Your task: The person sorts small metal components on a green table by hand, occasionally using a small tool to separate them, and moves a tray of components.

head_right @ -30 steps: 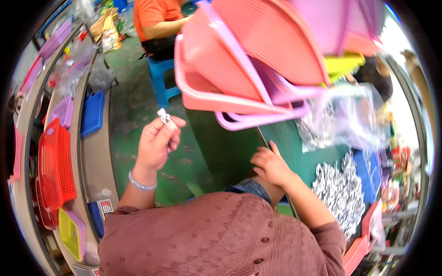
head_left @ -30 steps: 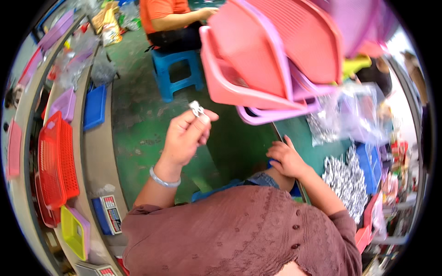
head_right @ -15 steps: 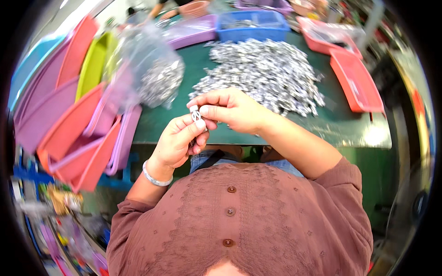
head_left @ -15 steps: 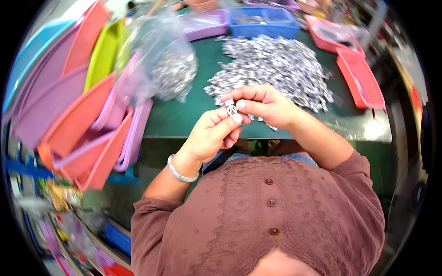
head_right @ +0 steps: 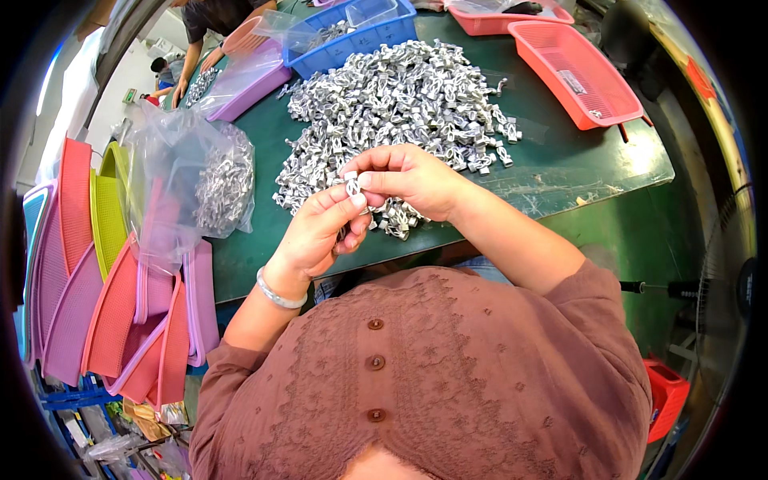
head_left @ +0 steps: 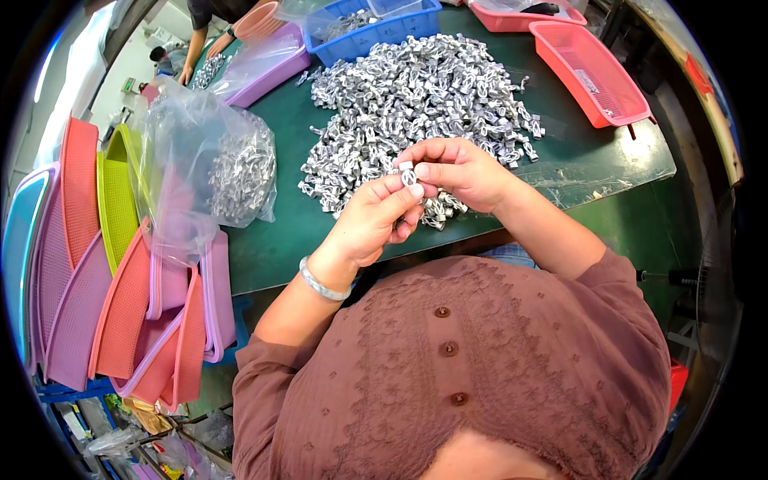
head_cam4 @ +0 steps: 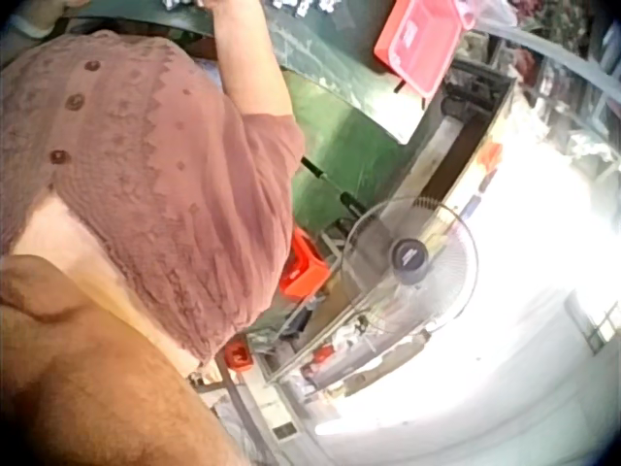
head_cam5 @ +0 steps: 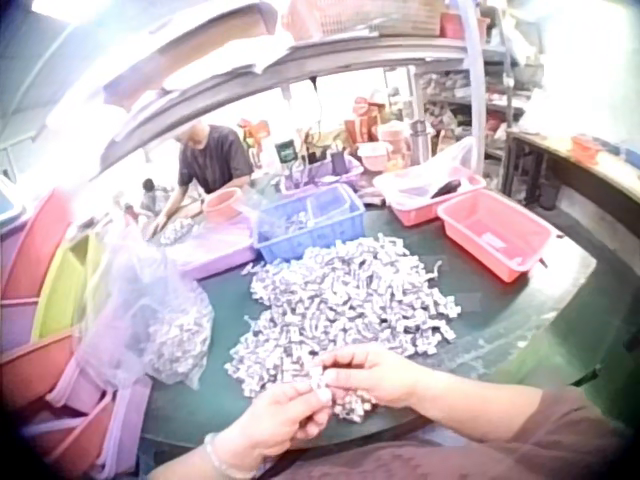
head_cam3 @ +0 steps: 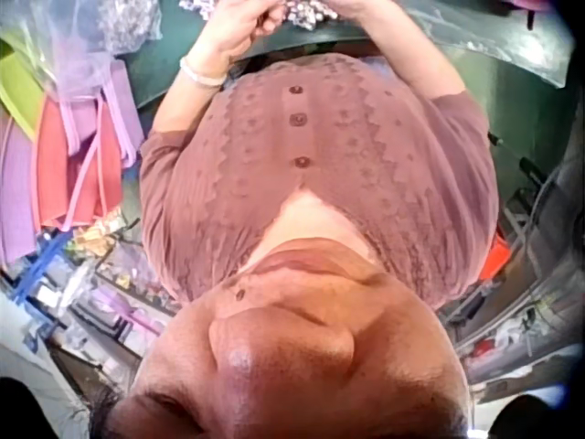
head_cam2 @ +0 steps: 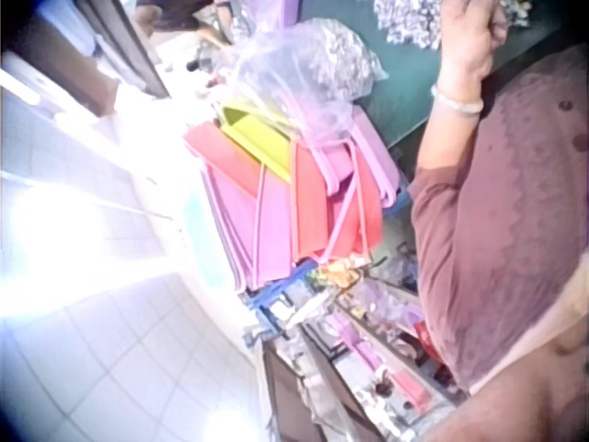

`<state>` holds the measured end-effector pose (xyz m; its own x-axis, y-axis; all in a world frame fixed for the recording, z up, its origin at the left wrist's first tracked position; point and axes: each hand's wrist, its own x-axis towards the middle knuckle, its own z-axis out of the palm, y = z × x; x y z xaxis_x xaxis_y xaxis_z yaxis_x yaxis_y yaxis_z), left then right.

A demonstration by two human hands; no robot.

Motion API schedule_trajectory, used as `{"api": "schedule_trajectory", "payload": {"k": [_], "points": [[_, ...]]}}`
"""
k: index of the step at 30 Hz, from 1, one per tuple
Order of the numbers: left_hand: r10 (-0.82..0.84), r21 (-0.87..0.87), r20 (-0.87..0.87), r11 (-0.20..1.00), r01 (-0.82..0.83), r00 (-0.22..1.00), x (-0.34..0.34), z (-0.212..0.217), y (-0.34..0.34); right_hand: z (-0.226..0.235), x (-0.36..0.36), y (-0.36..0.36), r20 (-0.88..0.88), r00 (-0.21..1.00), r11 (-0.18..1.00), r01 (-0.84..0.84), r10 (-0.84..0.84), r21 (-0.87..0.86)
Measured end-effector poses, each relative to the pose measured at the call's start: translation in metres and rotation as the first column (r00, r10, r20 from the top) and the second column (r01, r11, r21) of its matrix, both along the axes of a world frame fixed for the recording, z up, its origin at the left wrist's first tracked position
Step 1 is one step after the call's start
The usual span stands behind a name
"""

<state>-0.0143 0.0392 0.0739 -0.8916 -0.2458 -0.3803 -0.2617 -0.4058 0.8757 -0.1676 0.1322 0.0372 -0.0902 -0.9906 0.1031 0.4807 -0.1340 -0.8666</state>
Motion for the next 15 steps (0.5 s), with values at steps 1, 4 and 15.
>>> {"api": "schedule_trajectory", "payload": {"k": [1, 4, 15], "points": [[0.004, 0.016, 0.004, 1.000, -0.004, 1.000, -0.001, -0.002, -0.003, -0.002, 0.000, -0.004, 0.010, 1.000, 1.000, -0.005, 0.005, 0.008], [0.016, 0.035, 0.009, 0.999, -0.016, 1.000, -0.005, -0.004, -0.009, -0.007, -0.004, -0.011, 0.056, 0.998, 1.000, -0.020, 0.019, 0.016], [-0.013, 0.058, 0.006, 0.998, 0.013, 1.000, -0.019, -0.011, -0.026, -0.016, -0.015, -0.025, 0.187, 0.981, 0.998, -0.049, 0.041, 0.038]]}}
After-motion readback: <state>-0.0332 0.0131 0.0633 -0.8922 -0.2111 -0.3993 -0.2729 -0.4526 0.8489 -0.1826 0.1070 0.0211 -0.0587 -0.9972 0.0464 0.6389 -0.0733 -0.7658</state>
